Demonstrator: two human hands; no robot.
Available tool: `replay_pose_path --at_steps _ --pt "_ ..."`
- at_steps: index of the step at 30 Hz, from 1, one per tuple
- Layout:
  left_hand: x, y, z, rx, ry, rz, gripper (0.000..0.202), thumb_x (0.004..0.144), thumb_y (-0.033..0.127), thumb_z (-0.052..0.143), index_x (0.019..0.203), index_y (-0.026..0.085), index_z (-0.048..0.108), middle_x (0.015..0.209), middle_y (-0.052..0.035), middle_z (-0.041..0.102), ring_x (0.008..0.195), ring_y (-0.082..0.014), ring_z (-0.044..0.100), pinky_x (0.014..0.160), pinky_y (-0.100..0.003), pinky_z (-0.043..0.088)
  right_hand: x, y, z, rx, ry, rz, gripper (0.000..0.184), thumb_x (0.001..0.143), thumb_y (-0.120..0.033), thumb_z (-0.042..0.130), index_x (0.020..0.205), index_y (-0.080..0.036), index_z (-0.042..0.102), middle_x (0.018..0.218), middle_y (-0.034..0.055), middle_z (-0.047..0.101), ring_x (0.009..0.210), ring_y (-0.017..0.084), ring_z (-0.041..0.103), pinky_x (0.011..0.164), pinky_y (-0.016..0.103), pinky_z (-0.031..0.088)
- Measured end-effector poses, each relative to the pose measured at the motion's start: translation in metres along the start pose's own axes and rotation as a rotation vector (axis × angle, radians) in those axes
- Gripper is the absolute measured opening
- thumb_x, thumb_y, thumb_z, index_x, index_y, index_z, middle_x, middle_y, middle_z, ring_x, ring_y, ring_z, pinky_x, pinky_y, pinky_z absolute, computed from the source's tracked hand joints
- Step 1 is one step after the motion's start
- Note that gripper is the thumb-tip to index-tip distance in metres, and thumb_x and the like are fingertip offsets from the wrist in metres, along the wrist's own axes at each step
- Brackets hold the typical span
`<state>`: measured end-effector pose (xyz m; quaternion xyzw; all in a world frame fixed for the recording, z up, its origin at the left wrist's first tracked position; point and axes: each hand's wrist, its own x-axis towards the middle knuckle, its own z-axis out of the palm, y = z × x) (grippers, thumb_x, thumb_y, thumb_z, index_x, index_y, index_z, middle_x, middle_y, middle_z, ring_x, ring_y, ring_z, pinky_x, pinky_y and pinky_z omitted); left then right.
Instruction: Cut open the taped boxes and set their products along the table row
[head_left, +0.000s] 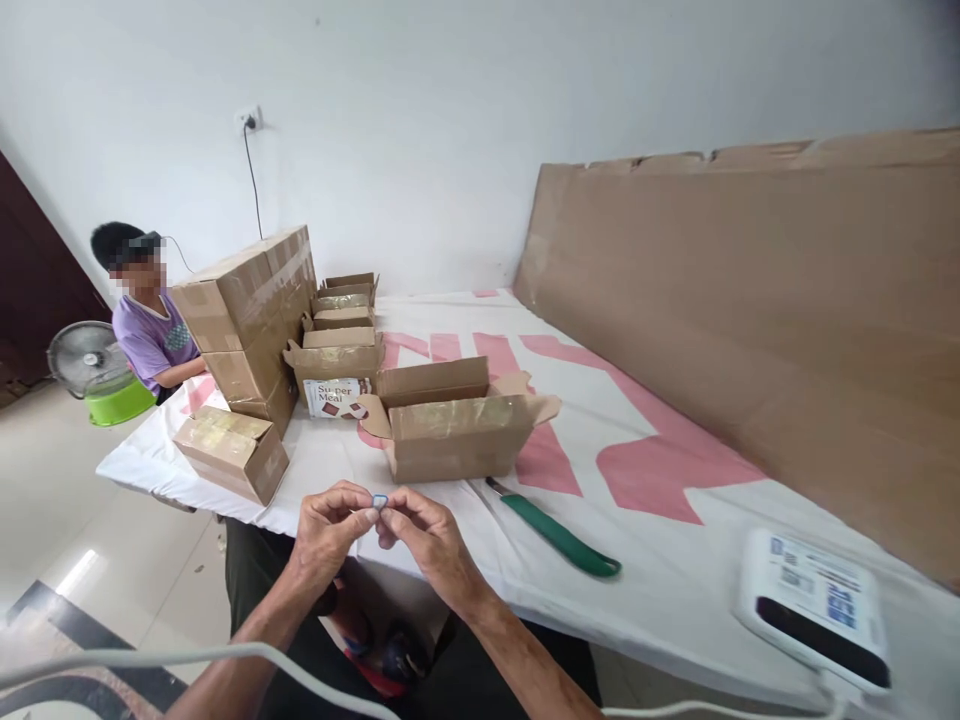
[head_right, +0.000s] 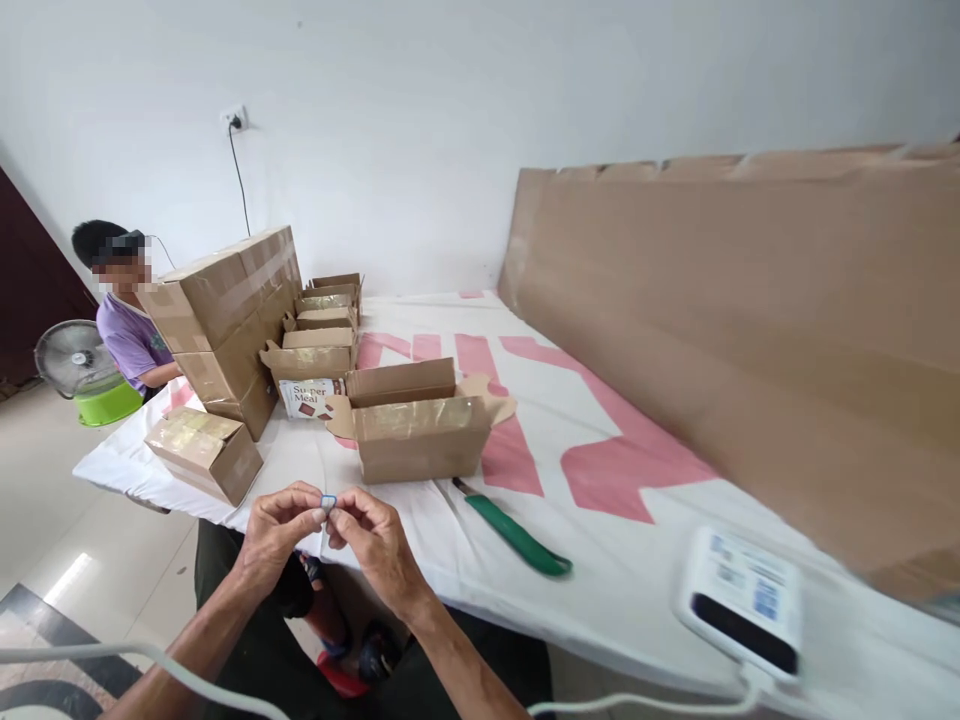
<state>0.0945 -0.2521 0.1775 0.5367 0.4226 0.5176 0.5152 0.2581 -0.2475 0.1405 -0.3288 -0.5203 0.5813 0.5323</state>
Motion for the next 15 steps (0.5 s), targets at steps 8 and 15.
replay_pose_path --at_steps 8,15 --pt "0.008 0.002 -0.024 0.169 0.173 0.087 0.032 0.076 0.055 0.089 0.076 0.024 0.081 0.079 -0.0042 0.073 0.070 -0.0191 0.066 0.068 -0.034 0.056 0.007 0.002 0.010 -0.010 0.000 0.007 0.034 0.087 -0.053 0.073 0.093 -0.019 0.073 0.078 0.0011 0.069 0.063 0.015 0.063 0.066 0.031 0.056" --pt "0.077 0.069 -0.164 0.428 0.637 0.198 0.043 0.064 0.056 0.083 0.079 0.017 0.074 0.075 -0.0061 0.076 0.073 -0.0211 0.072 0.066 -0.030 0.056 -0.002 0.009 -0.008 -0.049 0.042 0.078 0.044 0.081 -0.059 0.077 0.096 -0.018 0.072 0.080 0.0025 0.069 0.064 0.017 0.063 0.068 0.033 0.056"
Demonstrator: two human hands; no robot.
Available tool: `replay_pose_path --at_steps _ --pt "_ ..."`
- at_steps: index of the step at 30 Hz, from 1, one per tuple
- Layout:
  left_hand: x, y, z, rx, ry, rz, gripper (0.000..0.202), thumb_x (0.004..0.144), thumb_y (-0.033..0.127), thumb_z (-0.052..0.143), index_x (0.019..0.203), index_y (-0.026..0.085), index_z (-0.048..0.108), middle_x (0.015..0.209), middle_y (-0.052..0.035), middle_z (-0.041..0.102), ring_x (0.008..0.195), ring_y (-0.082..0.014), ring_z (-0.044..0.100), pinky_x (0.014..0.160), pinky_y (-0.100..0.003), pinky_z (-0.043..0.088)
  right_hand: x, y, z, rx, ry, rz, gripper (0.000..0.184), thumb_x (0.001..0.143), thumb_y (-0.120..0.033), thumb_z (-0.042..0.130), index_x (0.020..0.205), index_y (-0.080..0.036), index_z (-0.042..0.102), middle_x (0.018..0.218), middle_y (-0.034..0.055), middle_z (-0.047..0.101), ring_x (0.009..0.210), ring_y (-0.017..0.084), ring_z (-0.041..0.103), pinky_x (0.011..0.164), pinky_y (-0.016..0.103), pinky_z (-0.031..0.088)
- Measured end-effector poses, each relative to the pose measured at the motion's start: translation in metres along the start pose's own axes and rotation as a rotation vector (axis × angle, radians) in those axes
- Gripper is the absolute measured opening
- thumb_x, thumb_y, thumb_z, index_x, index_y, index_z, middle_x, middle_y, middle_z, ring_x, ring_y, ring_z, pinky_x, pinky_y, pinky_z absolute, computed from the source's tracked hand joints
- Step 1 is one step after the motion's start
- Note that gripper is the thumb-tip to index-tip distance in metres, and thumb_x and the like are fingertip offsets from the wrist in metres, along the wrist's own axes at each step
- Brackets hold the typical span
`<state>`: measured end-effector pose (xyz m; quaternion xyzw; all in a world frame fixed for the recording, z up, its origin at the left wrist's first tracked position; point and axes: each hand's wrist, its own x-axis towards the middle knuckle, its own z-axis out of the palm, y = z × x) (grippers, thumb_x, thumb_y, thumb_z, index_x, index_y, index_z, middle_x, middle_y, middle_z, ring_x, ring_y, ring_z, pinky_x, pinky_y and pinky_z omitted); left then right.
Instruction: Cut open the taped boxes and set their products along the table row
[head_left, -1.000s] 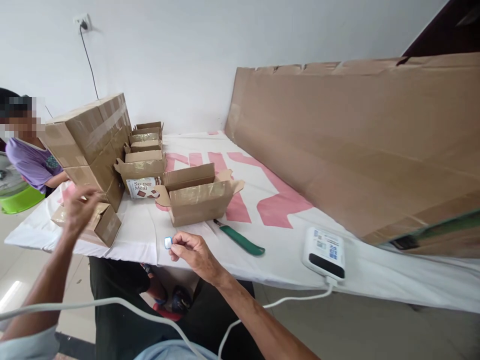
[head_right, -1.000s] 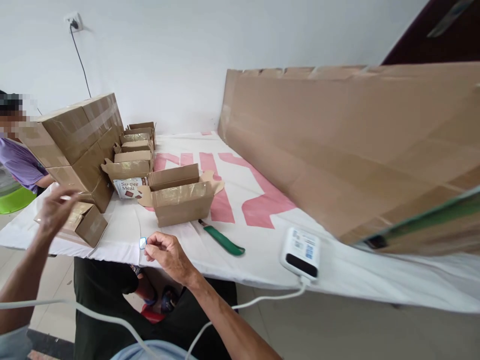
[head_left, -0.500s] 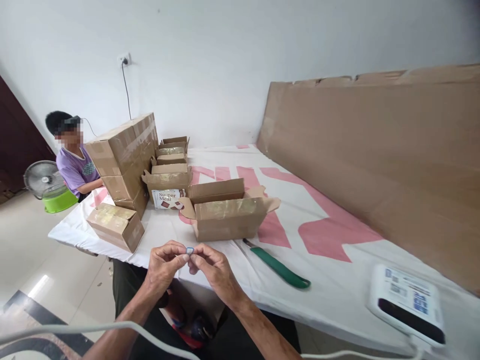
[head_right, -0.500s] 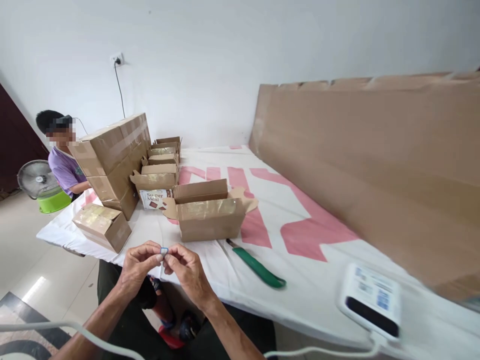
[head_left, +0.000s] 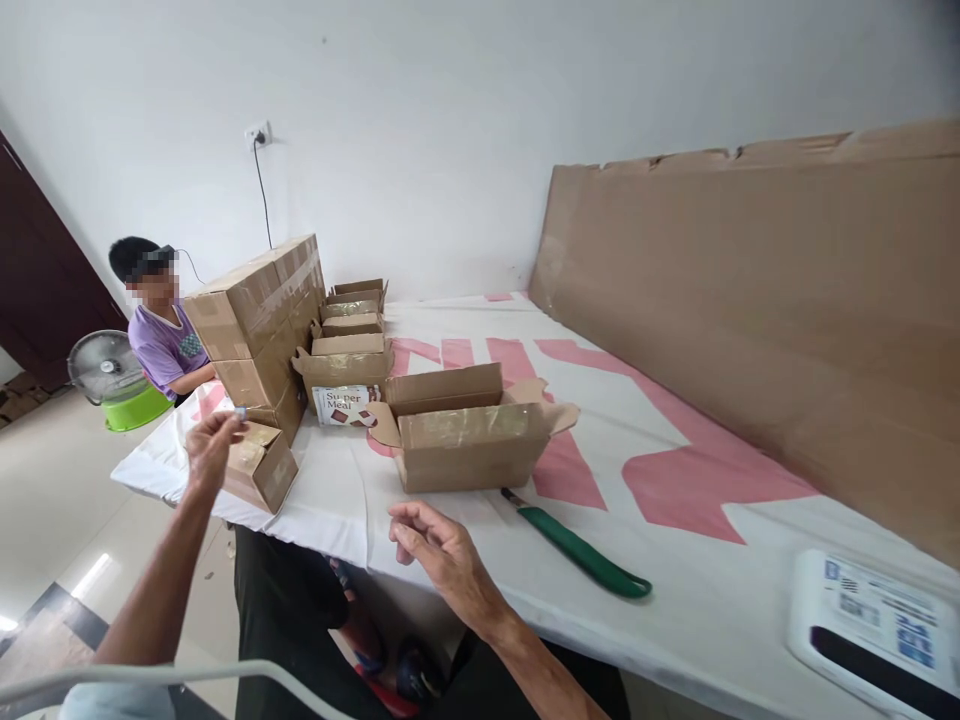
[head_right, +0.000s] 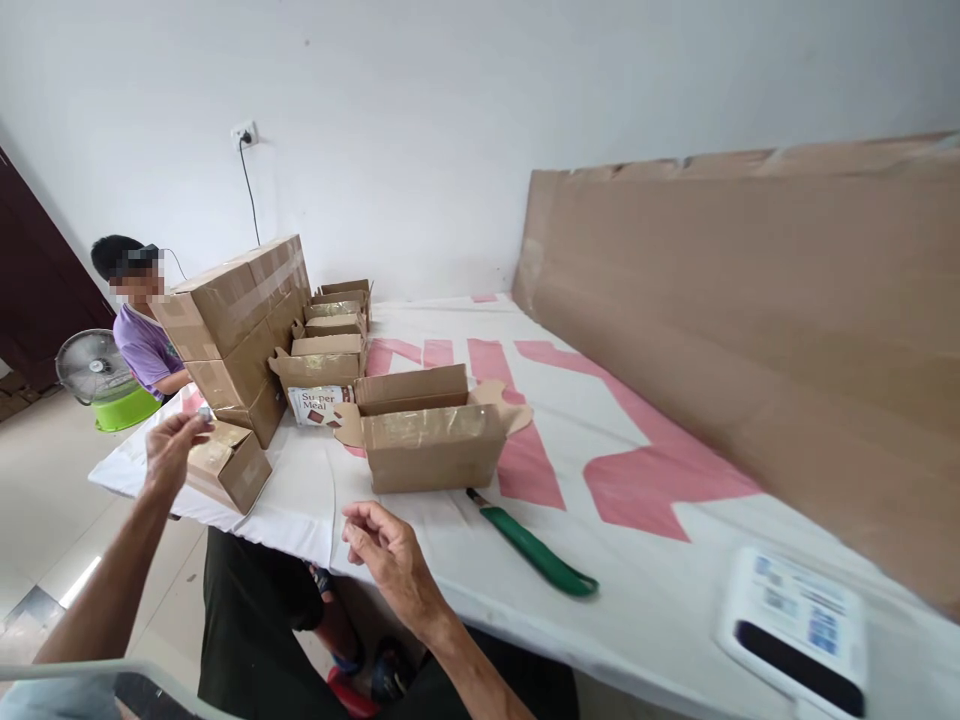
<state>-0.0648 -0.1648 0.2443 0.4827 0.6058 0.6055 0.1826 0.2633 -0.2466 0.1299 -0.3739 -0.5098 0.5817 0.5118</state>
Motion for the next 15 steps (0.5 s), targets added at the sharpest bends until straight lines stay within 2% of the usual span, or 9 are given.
replay_pose_path --at_steps 3,7,11,15 --pt "0.057 -0.001 -0.022 0.052 0.087 -0.006 0.034 0.066 0.047 0.080 0.076 0.017 0.069 0.069 -0.0045 0.073 0.067 -0.0192 0.071 0.061 -0.027 0.052 -0.002 0.009 -0.008 -0.002 0.023 0.020 0.049 0.080 -0.064 0.077 0.096 -0.018 0.071 0.078 0.0032 0.069 0.062 0.017 0.062 0.066 0.034 0.056" --pt "0.107 -0.004 -0.028 0.108 0.152 -0.008 0.021 0.067 0.035 0.073 0.071 0.016 0.067 0.061 -0.0019 0.068 0.058 -0.0159 0.065 0.056 -0.024 0.046 -0.003 0.019 -0.014 -0.008 0.055 0.039 0.053 0.077 -0.068 0.078 0.095 -0.018 0.071 0.076 0.0035 0.069 0.060 0.017 0.062 0.063 0.034 0.056" --pt "0.142 -0.006 -0.023 0.132 0.164 0.006 0.011 0.068 0.027 0.070 0.070 0.016 0.067 0.057 0.0012 0.064 0.057 -0.0143 0.062 0.057 -0.024 0.045 -0.004 0.021 -0.018 -0.032 0.070 0.053 0.054 0.077 -0.069 0.078 0.095 -0.018 0.072 0.075 0.0035 0.069 0.060 0.018 0.062 0.064 0.035 0.057" --pt "0.160 -0.008 -0.022 0.128 0.131 0.002 0.006 0.066 0.020 0.071 0.069 0.015 0.071 0.057 0.0014 0.065 0.060 -0.0139 0.062 0.059 -0.023 0.046 -0.005 0.021 -0.022 -0.062 0.071 0.069 0.054 0.077 -0.068 0.077 0.096 -0.018 0.072 0.076 0.0038 0.070 0.061 0.018 0.063 0.065 0.034 0.056"
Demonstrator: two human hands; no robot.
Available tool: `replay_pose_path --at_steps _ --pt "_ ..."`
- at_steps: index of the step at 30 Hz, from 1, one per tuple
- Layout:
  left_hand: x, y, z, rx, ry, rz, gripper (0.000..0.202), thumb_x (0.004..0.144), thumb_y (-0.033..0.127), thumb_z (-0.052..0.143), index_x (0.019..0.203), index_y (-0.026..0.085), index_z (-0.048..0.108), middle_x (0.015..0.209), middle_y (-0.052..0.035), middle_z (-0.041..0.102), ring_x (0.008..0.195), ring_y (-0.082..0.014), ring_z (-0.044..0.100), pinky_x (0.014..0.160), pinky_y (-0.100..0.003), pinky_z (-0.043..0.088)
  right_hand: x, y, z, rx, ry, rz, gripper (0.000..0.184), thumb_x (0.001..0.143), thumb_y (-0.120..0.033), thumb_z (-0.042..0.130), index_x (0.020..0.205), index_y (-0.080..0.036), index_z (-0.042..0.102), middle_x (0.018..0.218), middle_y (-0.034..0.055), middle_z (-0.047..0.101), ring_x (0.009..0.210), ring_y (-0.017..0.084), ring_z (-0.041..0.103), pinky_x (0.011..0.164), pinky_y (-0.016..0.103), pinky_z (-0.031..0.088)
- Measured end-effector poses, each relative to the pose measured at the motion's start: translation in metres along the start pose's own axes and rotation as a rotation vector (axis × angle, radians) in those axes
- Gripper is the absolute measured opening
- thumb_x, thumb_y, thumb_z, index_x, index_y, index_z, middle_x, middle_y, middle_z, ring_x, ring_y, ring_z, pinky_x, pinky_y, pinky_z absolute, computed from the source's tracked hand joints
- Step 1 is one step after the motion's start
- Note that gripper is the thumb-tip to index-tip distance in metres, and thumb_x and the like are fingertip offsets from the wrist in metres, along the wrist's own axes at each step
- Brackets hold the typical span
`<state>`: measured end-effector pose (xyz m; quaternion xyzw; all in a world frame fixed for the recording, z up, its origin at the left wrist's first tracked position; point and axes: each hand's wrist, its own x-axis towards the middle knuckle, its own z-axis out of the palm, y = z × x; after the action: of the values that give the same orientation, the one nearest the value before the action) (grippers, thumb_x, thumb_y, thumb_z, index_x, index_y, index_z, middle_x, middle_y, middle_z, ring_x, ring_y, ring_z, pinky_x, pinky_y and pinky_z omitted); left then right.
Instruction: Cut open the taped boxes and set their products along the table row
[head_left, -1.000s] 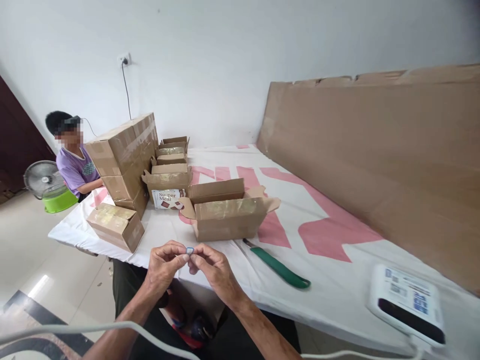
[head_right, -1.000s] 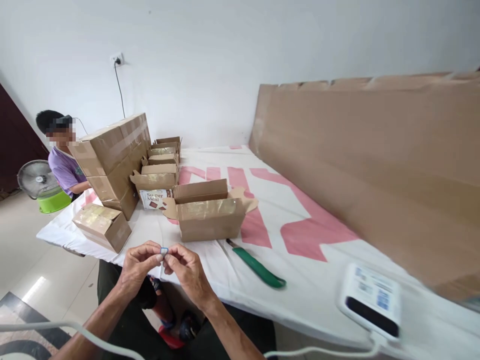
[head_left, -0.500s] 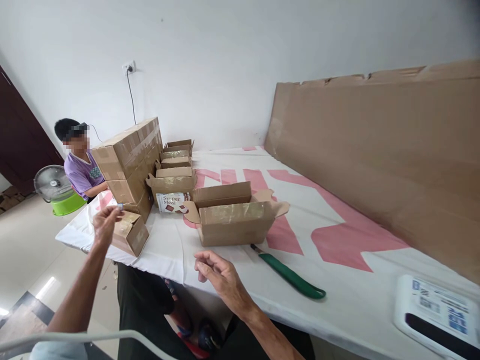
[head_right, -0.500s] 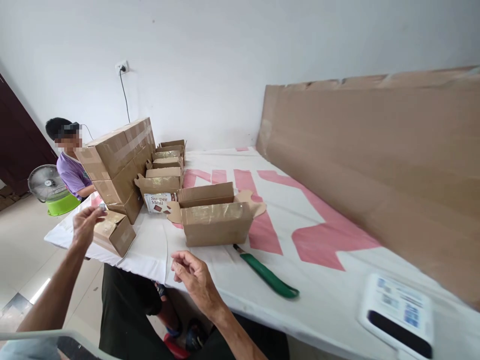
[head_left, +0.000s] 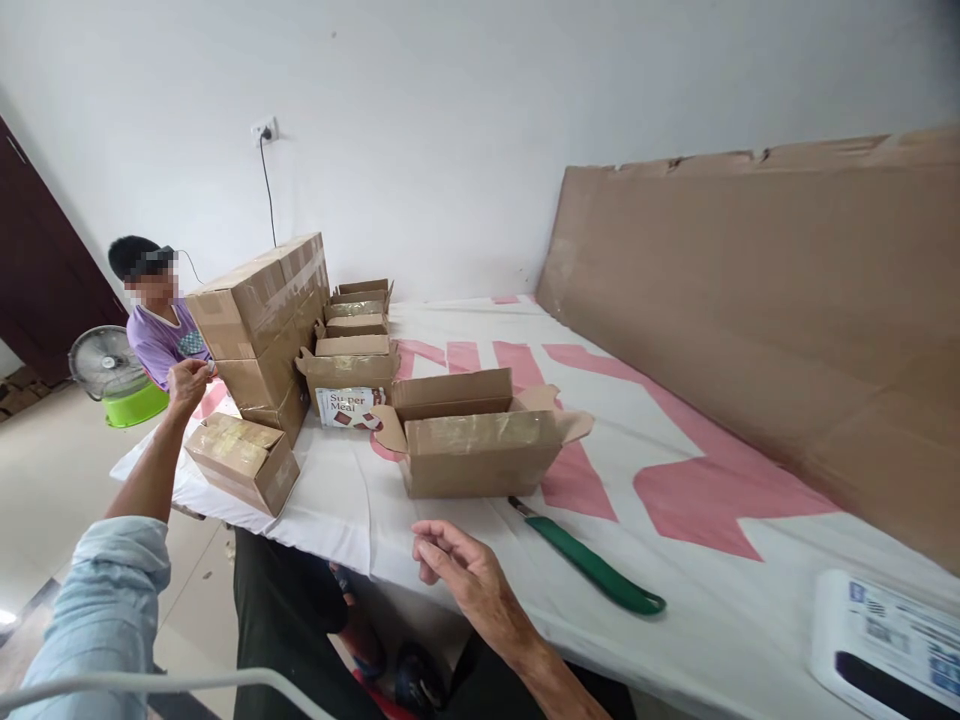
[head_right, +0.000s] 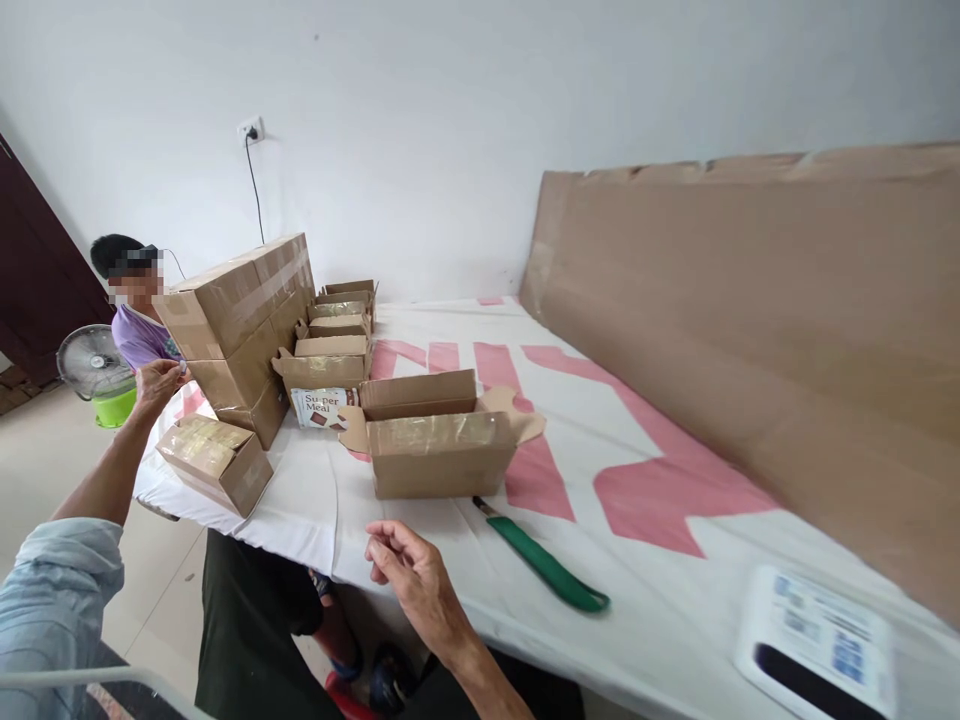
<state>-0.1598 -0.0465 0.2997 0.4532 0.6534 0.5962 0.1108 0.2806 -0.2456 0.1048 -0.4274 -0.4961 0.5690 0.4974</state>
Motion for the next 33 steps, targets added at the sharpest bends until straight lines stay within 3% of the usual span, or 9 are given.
replay_pose_path --at_steps 5,11,16,20,33 --pt "0.008 -0.006 -0.002 -0.076 -0.022 -0.094 0.005 0.069 0.014 0.073 0.069 0.015 0.068 0.058 0.0015 0.064 0.059 -0.0122 0.059 0.059 -0.022 0.045 0.000 0.002 -0.001 -0.001 0.009 -0.004 0.052 0.078 -0.067 0.076 0.096 -0.018 0.071 0.076 0.0040 0.071 0.062 0.018 0.063 0.066 0.034 0.056" --pt "0.021 -0.007 -0.003 -0.267 -0.101 -0.328 0.016 0.090 0.008 0.067 0.076 0.013 0.062 0.068 -0.0030 0.065 0.065 -0.0108 0.063 0.066 -0.023 0.053 0.001 -0.001 0.002 0.009 -0.008 0.002 0.052 0.078 -0.066 0.077 0.096 -0.018 0.072 0.076 0.0041 0.071 0.062 0.018 0.063 0.066 0.034 0.056" --pt "0.029 -0.011 -0.002 -0.358 -0.171 -0.491 0.018 0.101 0.029 0.071 0.106 0.012 0.068 0.095 -0.0036 0.070 0.075 -0.0128 0.067 0.065 -0.026 0.059 0.002 0.001 0.004 0.016 -0.009 0.004 0.051 0.078 -0.066 0.077 0.096 -0.018 0.071 0.075 0.0033 0.069 0.061 0.018 0.062 0.065 0.034 0.055" --pt "0.032 -0.015 -0.001 -0.405 -0.202 -0.554 0.026 0.103 0.034 0.069 0.120 0.014 0.068 0.109 -0.0058 0.071 0.084 -0.0157 0.070 0.071 -0.030 0.063 0.002 0.006 0.003 0.016 -0.012 0.007 0.051 0.079 -0.065 0.077 0.096 -0.018 0.071 0.076 0.0033 0.070 0.061 0.018 0.062 0.065 0.034 0.055" --pt "0.034 -0.018 0.000 -0.467 -0.234 -0.577 0.015 0.103 0.028 0.069 0.105 0.013 0.068 0.087 0.0005 0.067 0.063 -0.0089 0.061 0.054 -0.020 0.053 0.001 0.006 0.004 0.004 -0.023 0.013 0.049 0.081 -0.064 0.075 0.097 -0.018 0.071 0.076 0.0032 0.069 0.062 0.018 0.063 0.066 0.034 0.055"
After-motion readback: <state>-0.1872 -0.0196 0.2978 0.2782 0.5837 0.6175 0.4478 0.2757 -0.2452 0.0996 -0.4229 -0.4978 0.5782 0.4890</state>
